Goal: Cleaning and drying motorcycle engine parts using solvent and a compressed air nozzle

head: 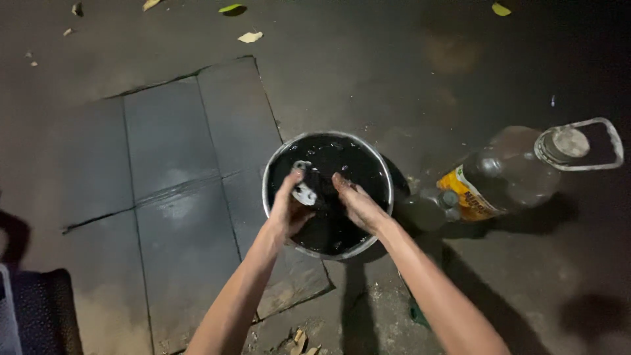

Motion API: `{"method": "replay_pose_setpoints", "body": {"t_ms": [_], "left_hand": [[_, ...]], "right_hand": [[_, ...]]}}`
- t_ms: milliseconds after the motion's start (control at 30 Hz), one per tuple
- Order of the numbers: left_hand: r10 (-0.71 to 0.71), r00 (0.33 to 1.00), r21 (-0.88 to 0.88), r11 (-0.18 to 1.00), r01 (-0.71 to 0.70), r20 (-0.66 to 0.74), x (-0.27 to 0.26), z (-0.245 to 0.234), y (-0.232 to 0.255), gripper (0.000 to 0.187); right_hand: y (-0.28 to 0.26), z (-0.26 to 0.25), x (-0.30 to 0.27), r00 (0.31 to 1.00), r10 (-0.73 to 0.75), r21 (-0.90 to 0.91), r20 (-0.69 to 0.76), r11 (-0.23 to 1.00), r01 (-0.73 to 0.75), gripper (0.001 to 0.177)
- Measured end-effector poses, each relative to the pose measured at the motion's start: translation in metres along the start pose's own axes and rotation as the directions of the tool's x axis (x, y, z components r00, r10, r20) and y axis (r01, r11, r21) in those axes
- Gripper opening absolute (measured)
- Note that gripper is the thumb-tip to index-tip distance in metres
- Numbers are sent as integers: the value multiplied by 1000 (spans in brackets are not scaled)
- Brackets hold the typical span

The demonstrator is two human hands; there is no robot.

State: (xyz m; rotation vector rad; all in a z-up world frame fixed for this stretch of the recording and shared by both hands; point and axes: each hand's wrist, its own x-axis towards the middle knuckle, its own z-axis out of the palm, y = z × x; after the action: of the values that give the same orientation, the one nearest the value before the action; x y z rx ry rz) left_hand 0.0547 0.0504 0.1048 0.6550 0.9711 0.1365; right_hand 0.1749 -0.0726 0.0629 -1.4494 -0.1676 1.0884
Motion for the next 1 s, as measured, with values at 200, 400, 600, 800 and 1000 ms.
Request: {"method": "replay_pose_setpoints", "body": {"t_ms": [200, 400, 600, 800, 1000], "left_hand": [[-18, 1000, -73, 997, 17, -12, -27, 21, 18, 93], [154, 987, -21, 988, -153, 55, 8, 4, -5, 74], [251, 959, 14, 967, -254, 130, -9, -5, 9, 80], [433, 901, 107, 894, -434, 39, -24, -64, 45, 69], [658, 740, 578, 662, -478, -141, -20, -180, 66, 74]], "right_hand": [[-44, -17, -50, 972, -232, -675, -32, 722, 150, 39], [41, -89, -166, 983, -169, -945, 68, 304, 117, 19], [288, -263, -209, 996, 28, -946, -82, -316, -68, 27], [262, -249, -227, 989, 53, -980, -137, -155, -127, 57], [93, -81, -233, 926, -377, -738, 32, 616, 277, 38]]}}
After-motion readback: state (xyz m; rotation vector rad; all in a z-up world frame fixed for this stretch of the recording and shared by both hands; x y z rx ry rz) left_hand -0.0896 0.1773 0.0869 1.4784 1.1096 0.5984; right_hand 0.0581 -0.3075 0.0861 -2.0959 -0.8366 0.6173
